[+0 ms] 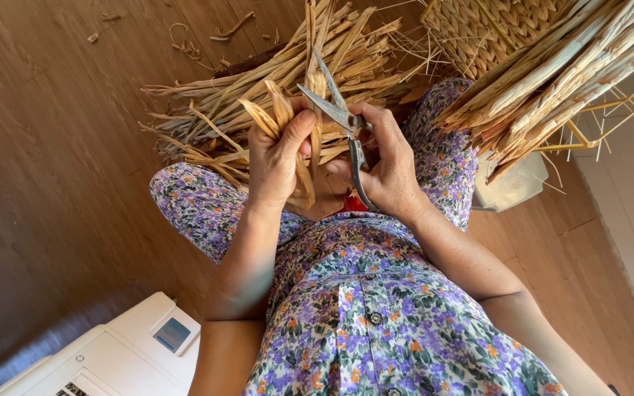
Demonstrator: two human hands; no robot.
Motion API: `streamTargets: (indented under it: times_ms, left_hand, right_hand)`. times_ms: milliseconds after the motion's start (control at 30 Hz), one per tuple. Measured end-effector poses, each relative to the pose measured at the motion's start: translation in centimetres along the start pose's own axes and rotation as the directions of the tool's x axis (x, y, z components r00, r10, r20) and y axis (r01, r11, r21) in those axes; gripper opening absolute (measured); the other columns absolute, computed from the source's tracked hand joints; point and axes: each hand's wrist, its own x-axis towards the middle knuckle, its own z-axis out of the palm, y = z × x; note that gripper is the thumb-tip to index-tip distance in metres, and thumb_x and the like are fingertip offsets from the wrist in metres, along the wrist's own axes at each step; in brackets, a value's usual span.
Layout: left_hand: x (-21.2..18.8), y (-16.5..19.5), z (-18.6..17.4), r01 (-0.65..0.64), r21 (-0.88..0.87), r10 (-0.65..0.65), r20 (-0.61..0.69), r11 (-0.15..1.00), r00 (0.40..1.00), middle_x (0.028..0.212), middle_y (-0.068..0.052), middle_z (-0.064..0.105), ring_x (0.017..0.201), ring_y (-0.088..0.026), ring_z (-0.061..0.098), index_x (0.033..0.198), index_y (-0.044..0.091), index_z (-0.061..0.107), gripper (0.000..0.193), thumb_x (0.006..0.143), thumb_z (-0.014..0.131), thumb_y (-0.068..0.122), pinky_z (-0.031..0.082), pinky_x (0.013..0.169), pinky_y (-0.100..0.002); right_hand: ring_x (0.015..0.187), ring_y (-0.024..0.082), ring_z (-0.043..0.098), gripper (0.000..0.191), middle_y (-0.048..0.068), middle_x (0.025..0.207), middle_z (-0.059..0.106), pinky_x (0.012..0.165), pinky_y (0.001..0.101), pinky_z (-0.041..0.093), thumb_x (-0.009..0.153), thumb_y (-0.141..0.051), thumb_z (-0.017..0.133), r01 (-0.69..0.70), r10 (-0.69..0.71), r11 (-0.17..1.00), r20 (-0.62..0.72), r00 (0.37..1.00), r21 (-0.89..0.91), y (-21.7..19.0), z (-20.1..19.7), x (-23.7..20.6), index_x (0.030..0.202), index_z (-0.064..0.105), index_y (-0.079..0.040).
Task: The person sits cross-legged on a small red stool and uses shears to trim the ends of dried plant strips. They repeatedly gather bundles of strips, align them, and cut the ends to a uniform length, placing the trimmed pieces back into a pile on the floor.
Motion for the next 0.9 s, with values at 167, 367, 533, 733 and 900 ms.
streamTargets:
  times_ms: [167,367,533,733,900]
  left_hand:
    - [-0.1,-0.2,0.3,0.061,-0.073,-0.057,0.057,0.995,0.997,0.096,-0.001,0.074,0.069,-0.004,0.053,0.119,0.002,0.072,0.024,0.105,0.068,0.022,0.042,0.061,-0.018]
    - [-0.6,-0.2,0.8,0.017,-0.056,-0.014,0.046,0.998,0.999,0.098,-0.001,0.073,0.071,-0.002,0.050,0.125,0.005,0.066,0.025,0.108,0.067,0.023,0.041,0.063,-0.017]
    - [-0.9,-0.3,0.9,0.022,-0.027,-0.023,-0.035,0.999,0.999,0.087,0.002,0.069,0.068,-0.002,0.052,0.119,0.003,0.072,0.025,0.102,0.072,0.021,0.043,0.060,-0.017]
    - [-1.2,-0.4,1.4,-0.004,-0.002,0.003,-0.029,1.000,1.000,0.083,0.004,0.067,0.064,-0.001,0.051,0.112,0.005,0.072,0.019,0.102,0.073,0.021,0.041,0.056,-0.017]
    - [-0.9,-0.8,2.0,-0.033,0.059,0.037,-0.056,0.998,0.998,0.077,0.005,0.064,0.063,-0.002,0.053,0.109,0.005,0.072,0.019,0.103,0.073,0.023,0.042,0.055,-0.018]
  right_hand:
    - [0.095,0.017,0.061,0.080,0.007,0.114,0.059,0.082,0.0308,0.054,0.082,-0.038,0.092,0.008,-0.009,1.000,-0.007,1.000,-0.023,0.1,0.2,-0.2,0.143,0.052,-0.005]
    - [0.094,0.015,0.059,0.080,0.006,0.113,0.059,0.082,0.0280,0.052,0.083,-0.038,0.091,-0.045,0.045,0.998,0.017,0.999,0.033,0.5,0.1,-0.5,0.144,0.052,-0.005]
    - [0.113,0.014,0.062,0.079,0.005,0.125,0.061,0.098,0.0277,0.053,0.090,-0.040,0.088,-0.121,0.102,0.936,0.075,0.992,0.330,0.5,0.3,-0.7,0.148,0.048,-0.004]
    - [0.094,0.017,0.063,0.080,0.009,0.112,0.059,0.082,0.0293,0.055,0.083,-0.038,0.091,-0.003,0.003,0.999,0.001,1.000,-0.043,-0.3,0.2,-0.3,0.143,0.051,-0.003]
    - [0.088,0.018,0.065,0.080,0.011,0.114,0.059,0.075,0.0300,0.058,0.085,-0.042,0.091,0.040,-0.048,0.990,-0.052,0.997,-0.136,-1.0,0.0,-0.1,0.142,0.050,-0.003]
